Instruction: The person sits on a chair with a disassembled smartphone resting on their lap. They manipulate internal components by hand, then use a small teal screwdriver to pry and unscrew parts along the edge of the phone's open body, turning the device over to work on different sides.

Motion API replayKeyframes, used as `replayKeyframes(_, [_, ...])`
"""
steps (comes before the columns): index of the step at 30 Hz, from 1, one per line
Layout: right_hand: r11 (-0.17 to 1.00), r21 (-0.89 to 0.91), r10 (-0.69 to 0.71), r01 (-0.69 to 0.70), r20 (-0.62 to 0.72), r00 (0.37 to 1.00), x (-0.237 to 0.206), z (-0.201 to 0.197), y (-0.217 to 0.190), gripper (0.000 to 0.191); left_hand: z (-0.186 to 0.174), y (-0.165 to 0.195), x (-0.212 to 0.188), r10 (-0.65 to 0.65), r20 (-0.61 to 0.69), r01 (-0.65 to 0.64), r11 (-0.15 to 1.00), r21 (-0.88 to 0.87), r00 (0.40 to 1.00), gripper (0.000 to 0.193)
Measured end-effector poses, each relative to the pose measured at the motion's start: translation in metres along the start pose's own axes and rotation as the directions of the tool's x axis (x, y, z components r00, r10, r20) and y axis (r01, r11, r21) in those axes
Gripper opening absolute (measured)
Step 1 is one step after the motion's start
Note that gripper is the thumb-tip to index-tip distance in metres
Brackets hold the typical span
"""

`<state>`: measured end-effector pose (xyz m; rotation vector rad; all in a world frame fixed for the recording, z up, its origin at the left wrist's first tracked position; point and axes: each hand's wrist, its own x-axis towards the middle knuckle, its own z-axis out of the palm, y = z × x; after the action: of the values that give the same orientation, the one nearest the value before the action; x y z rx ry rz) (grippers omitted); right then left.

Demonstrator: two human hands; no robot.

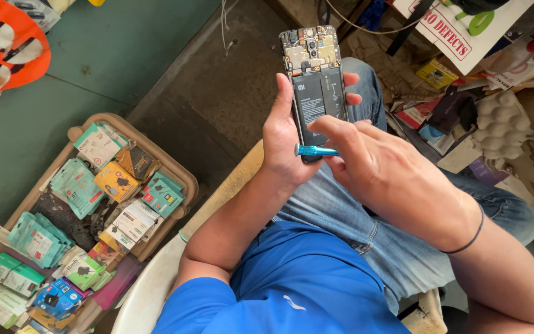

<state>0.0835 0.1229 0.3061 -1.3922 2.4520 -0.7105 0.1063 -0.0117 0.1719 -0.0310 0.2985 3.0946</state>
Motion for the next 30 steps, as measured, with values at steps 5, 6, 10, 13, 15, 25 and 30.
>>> replayKeyframes(5, [0.999, 0.031, 0.034, -0.033, -0.036, 0.999, -0.002, 0.003, 0.000, 0.058, 0.000, -0.003, -0.002, 0.014, 0.016, -0.014, 1.000, 0.009, 1.000, 0.073])
replayKeyframes(6, [0.999, 0.024, 0.043, -0.042, -0.039, 0.998, -0.002, 0.004, 0.000, 0.058, 0.000, -0.003, -0.003, 0.022, 0.014, -0.022, 0.999, 0.025, 1.000, 0.074])
replayKeyframes(10, [0.998, 0.011, 0.062, -0.061, -0.059, 0.996, -0.004, 0.008, 0.000, 0.057, 0.001, -0.003, -0.006, 0.044, 0.025, -0.045, 0.998, 0.051, 0.999, 0.074])
replayKeyframes(13, [0.998, 0.011, 0.063, -0.062, -0.076, 0.995, -0.006, 0.012, -0.003, 0.056, 0.002, -0.004, -0.006, 0.038, 0.029, -0.039, 0.999, 0.027, 0.999, 0.073])
replayKeyframes(15, [0.998, 0.001, 0.058, -0.058, -0.096, 0.994, -0.008, 0.015, -0.006, 0.058, 0.002, -0.004, -0.006, 0.042, 0.046, -0.044, 0.998, 0.033, 0.998, 0.075])
replayKeyframes(25, [0.991, -0.117, 0.034, -0.057, -0.188, 0.982, -0.019, 0.032, -0.019, 0.063, 0.001, -0.002, -0.008, 0.040, 0.035, -0.041, 0.999, 0.025, 0.999, 0.075])
replayKeyframes(30, [0.995, -0.085, 0.037, -0.055, -0.197, 0.980, -0.018, 0.032, -0.015, 0.059, 0.000, -0.002, -0.007, 0.036, 0.032, -0.037, 0.999, 0.018, 0.999, 0.076])
